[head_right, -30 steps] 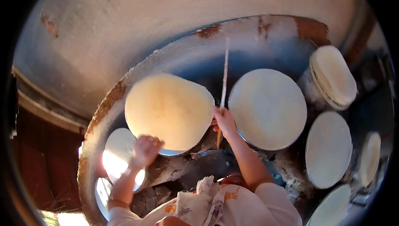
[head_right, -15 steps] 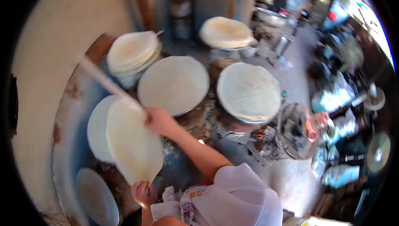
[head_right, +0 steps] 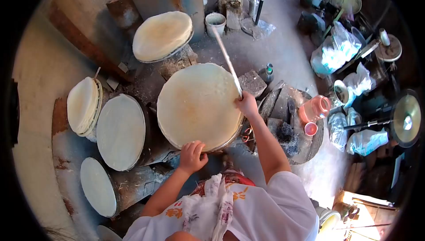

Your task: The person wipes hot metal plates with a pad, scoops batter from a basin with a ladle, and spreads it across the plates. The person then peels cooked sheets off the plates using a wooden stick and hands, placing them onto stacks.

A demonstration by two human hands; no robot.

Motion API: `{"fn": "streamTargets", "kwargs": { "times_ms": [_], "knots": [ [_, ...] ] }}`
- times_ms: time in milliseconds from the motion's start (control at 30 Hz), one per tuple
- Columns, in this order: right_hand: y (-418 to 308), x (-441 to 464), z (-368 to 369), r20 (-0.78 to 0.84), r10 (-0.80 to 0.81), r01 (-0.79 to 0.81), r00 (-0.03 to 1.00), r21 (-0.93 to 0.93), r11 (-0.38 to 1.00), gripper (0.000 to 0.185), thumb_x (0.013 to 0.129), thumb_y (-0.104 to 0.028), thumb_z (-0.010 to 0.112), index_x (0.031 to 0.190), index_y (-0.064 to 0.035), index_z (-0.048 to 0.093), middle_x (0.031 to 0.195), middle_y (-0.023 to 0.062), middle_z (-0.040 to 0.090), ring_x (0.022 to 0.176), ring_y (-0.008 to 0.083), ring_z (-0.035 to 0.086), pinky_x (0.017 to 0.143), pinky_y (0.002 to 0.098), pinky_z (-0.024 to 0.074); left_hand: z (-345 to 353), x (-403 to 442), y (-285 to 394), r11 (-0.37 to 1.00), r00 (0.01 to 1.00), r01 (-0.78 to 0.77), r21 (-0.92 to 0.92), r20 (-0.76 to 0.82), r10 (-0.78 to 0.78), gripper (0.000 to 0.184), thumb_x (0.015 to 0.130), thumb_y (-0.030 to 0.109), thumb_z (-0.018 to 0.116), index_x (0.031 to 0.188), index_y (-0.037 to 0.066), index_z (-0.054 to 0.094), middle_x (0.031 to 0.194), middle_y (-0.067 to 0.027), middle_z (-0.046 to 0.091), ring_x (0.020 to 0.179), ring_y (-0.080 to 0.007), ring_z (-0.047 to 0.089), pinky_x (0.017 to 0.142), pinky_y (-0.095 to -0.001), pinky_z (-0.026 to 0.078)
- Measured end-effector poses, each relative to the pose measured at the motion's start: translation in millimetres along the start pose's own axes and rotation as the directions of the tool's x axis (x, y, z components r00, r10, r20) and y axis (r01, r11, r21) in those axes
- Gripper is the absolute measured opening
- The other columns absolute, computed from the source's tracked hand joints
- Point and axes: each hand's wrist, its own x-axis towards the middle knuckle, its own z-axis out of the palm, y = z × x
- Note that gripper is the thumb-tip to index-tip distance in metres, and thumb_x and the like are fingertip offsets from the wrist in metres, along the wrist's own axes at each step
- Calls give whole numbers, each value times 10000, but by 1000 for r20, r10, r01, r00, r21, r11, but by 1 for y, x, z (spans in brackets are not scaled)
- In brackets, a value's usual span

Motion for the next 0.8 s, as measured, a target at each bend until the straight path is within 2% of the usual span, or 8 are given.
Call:
{"fn": "streamTargets", "kwargs": {
  "times_ms": [100, 200, 233, 533, 600, 700, 767, 800],
  "knots": [
    [4, 0, -2, 2, -59, 59, 998, -50, 997, 186, 759, -160, 629, 786, 1, 538, 683, 180, 577, 645, 294, 613, 610, 393, 471, -1, 5, -6, 995, 1000, 10, 97, 16, -12, 298, 666, 112, 674, 954, 112, 595, 949, -60, 571, 848, -251, 565, 711, -394, 447],
    [4, -8, -19, -190, -122, 84, 974, -198, 977, 200, 777, -180, 613, 797, 6, 542, 716, 202, 578, 676, 360, 584, 628, 421, 457, 1, 8, -27, 989, 990, -139, 42, 16, 139, 244, 676, 94, 697, 902, 109, 609, 891, -46, 584, 804, -245, 573, 691, -373, 457],
    [-2, -18, -29, -193, 3, -14, 981, -58, 998, 179, 791, -169, 598, 779, 1, 543, 697, 192, 571, 646, 364, 565, 608, 421, 452, -6, 18, -24, 987, 987, -155, 35, -25, 156, 189, 688, 84, 708, 846, 112, 607, 828, -30, 583, 766, -240, 574, 668, -361, 466],
    [12, -64, -85, -241, 38, -45, 970, -24, 999, 204, 824, -164, 634, 716, -23, 534, 575, 107, 541, 527, 222, 555, 523, 343, 438, -79, 113, -46, 978, 973, -207, -16, -104, 205, 207, 683, 25, 720, 821, 96, 583, 828, -65, 598, 746, -284, 579, 663, -377, 480],
    [9, -63, -88, -234, 66, -25, 970, 175, 984, 151, 827, -124, 632, 738, -24, 562, 561, 41, 531, 511, 130, 535, 490, 303, 431, -100, 142, -55, 978, 972, -206, -19, -119, 202, 204, 682, 29, 720, 817, 93, 582, 831, -72, 602, 752, -287, 580, 673, -380, 481],
    [8, -56, -93, -165, 188, -144, 968, 248, 958, 77, 820, -81, 630, 802, -14, 597, 563, 4, 517, 499, 79, 499, 470, 260, 408, -126, 189, -79, 981, 980, -182, -60, -86, 177, 170, 707, -2, 684, 785, 49, 542, 811, -122, 559, 777, -308, 555, 732, -394, 452],
    [5, -52, -93, -138, 180, -142, 974, 247, 959, 54, 820, -60, 622, 811, -14, 596, 575, -3, 512, 521, 76, 504, 475, 253, 406, -155, 235, -74, 975, 996, -84, -207, 18, 89, 156, 743, 19, 668, 785, 18, 518, 799, -110, 542, 788, -266, 545, 707, -346, 452],
    [7, -44, -92, -143, 170, -130, 975, 249, 960, 49, 820, -55, 620, 814, -12, 596, 579, -5, 510, 526, 76, 504, 480, 252, 408, -160, 256, -88, 982, 993, -112, -153, 20, 117, 171, 746, 24, 674, 784, 5, 509, 803, -104, 539, 775, -250, 544, 707, -328, 451]
  ]
}}
